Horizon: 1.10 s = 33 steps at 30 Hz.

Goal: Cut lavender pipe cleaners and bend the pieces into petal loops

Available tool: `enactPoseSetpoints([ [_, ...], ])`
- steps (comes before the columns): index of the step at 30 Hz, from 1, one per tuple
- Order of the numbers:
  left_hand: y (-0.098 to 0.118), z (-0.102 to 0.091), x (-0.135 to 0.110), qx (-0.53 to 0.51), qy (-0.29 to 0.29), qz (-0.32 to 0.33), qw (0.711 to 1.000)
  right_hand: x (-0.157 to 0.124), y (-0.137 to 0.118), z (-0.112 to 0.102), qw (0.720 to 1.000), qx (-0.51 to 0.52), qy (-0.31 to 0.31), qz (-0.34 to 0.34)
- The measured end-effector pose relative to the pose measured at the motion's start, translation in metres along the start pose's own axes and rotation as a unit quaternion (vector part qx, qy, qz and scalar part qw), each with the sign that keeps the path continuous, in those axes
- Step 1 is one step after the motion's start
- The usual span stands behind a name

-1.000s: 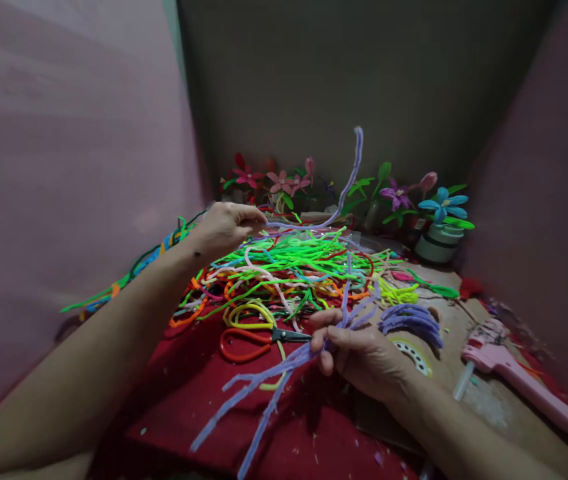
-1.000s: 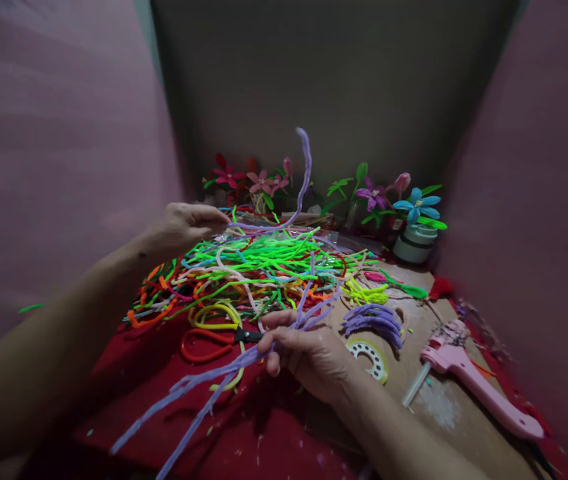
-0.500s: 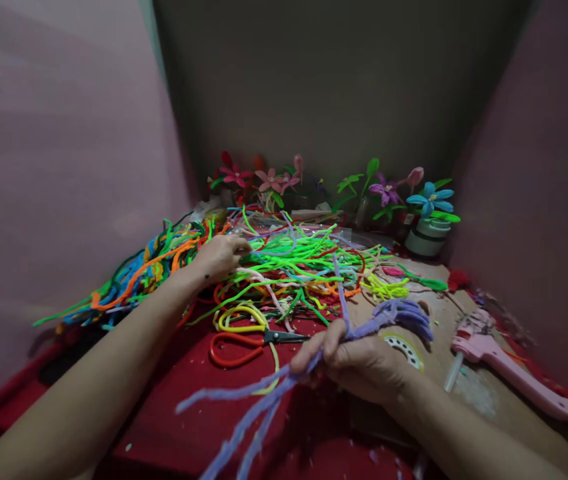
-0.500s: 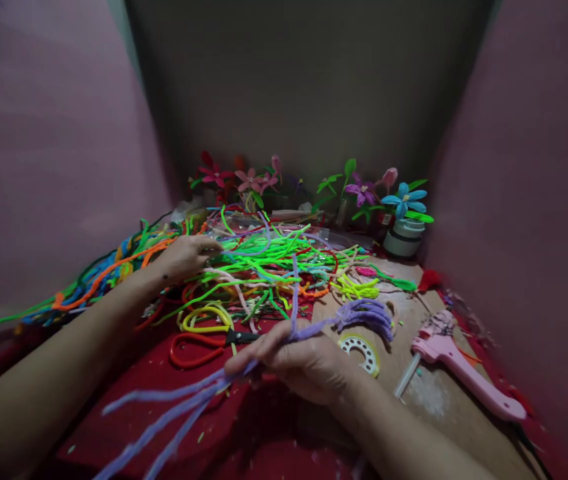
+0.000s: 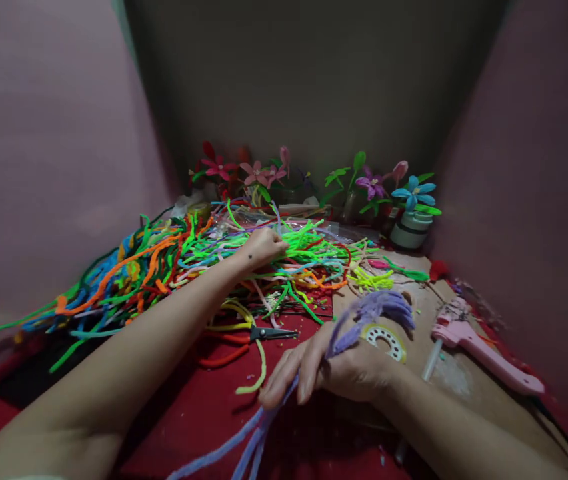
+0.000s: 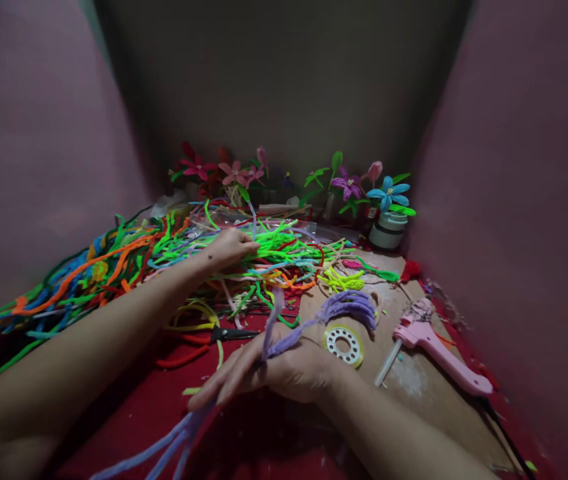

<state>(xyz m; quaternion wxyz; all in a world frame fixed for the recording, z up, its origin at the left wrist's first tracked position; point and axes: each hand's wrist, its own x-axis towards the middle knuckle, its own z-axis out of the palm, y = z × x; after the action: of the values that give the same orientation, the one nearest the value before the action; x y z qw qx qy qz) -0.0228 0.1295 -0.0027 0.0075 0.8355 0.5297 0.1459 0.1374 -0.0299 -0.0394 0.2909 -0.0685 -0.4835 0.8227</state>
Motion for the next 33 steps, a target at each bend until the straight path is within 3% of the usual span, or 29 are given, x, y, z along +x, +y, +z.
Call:
enactPoseSetpoints([
  [5, 0.016, 0.009, 0.020, 0.024, 0.023, -0.027, 0.999, 0.002, -0.003, 0.000, 1.000, -0.012, -0.021, 0.009],
  [9, 0.023, 0.014, 0.016, 0.019, -0.009, 0.007, 1.000, 0.002, 0.002, -0.005, 1.000, -0.017, 0.007, 0.009],
  [12, 0.017, 0.004, 0.009, -0.001, -0.009, 0.033, 0.999, 0.000, 0.007, -0.007, 0.999, 0.023, 0.023, 0.001],
  [20, 0.006, -0.035, -0.040, -0.096, 0.023, 0.042, 0.994, 0.001, 0.008, -0.007, 0.997, 0.010, 0.069, 0.012],
  [25, -0.002, -0.049, -0.077, -0.163, 0.041, 0.012, 0.986, 0.000, 0.009, -0.008, 0.995, 0.011, 0.102, 0.020],
  [29, -0.011, -0.044, -0.097, -0.151, -0.008, 0.043, 0.988, 0.000, 0.010, -0.009, 0.989, 0.010, 0.144, 0.037],
  [33, -0.025, -0.028, -0.096, -0.077, -0.087, 0.076, 0.990, 0.000, 0.010, -0.010, 0.983, 0.021, 0.172, 0.060],
])
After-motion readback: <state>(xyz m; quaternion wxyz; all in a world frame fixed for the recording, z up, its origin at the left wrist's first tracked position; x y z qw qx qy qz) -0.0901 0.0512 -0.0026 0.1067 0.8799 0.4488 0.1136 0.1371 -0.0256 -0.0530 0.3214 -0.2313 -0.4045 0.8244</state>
